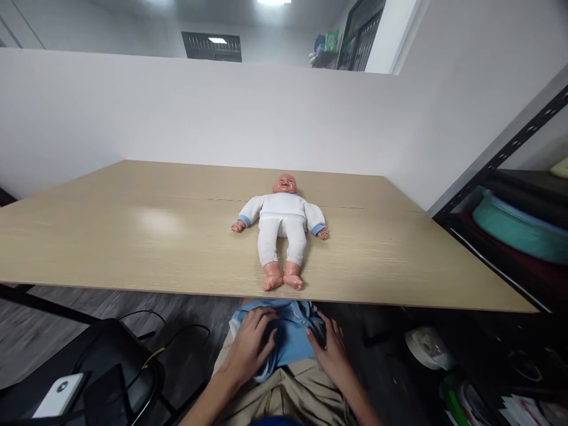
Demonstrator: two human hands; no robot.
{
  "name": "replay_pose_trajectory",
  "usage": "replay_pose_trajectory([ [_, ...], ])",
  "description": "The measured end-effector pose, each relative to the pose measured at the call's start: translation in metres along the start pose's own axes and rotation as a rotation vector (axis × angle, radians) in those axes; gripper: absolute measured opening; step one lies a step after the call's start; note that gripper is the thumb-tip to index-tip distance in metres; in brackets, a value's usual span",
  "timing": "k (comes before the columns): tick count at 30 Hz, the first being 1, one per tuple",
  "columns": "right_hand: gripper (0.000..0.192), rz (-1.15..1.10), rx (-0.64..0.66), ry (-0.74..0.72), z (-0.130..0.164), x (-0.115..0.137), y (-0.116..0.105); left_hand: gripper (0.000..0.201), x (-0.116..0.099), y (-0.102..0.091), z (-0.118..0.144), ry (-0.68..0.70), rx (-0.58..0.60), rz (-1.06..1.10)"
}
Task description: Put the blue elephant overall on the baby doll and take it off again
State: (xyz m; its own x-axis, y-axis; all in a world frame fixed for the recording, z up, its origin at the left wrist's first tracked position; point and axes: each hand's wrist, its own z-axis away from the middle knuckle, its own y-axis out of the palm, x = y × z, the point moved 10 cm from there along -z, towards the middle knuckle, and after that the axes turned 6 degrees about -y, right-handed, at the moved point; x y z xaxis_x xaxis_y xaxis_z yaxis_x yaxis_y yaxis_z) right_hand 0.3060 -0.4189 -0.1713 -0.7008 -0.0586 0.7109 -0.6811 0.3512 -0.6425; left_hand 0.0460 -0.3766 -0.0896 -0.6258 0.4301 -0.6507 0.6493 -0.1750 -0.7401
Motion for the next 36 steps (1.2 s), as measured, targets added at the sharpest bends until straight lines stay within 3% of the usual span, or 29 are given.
replay_pose_trajectory([
  [5,0.056,0.035,0.039,0.008,-0.015,-0.012,0.039,0.052,-0.032,0.051,-0.05,0.171,0.217,-0.067],
  [9,0.064,0.033,0.023,-0.02,-0.016,-0.007,0.04,0.066,-0.017,0.093,-0.075,0.097,0.341,-0.197],
  [12,0.075,0.016,0.007,-0.015,-0.016,-0.006,0.031,0.056,-0.001,0.093,-0.08,-0.007,0.325,-0.193],
  [16,0.073,-0.001,0.061,-0.054,-0.018,0.005,0.021,0.03,0.006,0.058,-0.066,-0.148,0.256,0.044],
  [19,0.058,0.054,0.146,-0.117,-0.019,0.031,0.012,0.037,-0.001,0.02,-0.047,-0.223,0.202,0.291],
  [22,0.04,0.082,0.223,-0.184,-0.023,0.069,0.0,0.041,-0.009,-0.016,-0.029,-0.249,0.163,0.386],
  [25,0.017,0.011,0.269,-0.287,-0.028,0.114,-0.013,0.04,-0.008,-0.046,-0.015,-0.276,0.163,0.338],
  [30,0.017,-0.151,0.245,-0.477,-0.039,0.184,-0.049,0.029,-0.003,-0.107,0.001,-0.269,0.092,0.09],
  [33,0.017,-0.186,0.233,-0.596,-0.054,0.226,-0.075,0.038,-0.027,-0.143,0.0,-0.144,0.048,-0.042],
  [36,0.015,-0.193,0.219,-0.696,-0.079,0.267,-0.099,0.068,-0.066,-0.157,-0.014,0.003,0.061,-0.037],
])
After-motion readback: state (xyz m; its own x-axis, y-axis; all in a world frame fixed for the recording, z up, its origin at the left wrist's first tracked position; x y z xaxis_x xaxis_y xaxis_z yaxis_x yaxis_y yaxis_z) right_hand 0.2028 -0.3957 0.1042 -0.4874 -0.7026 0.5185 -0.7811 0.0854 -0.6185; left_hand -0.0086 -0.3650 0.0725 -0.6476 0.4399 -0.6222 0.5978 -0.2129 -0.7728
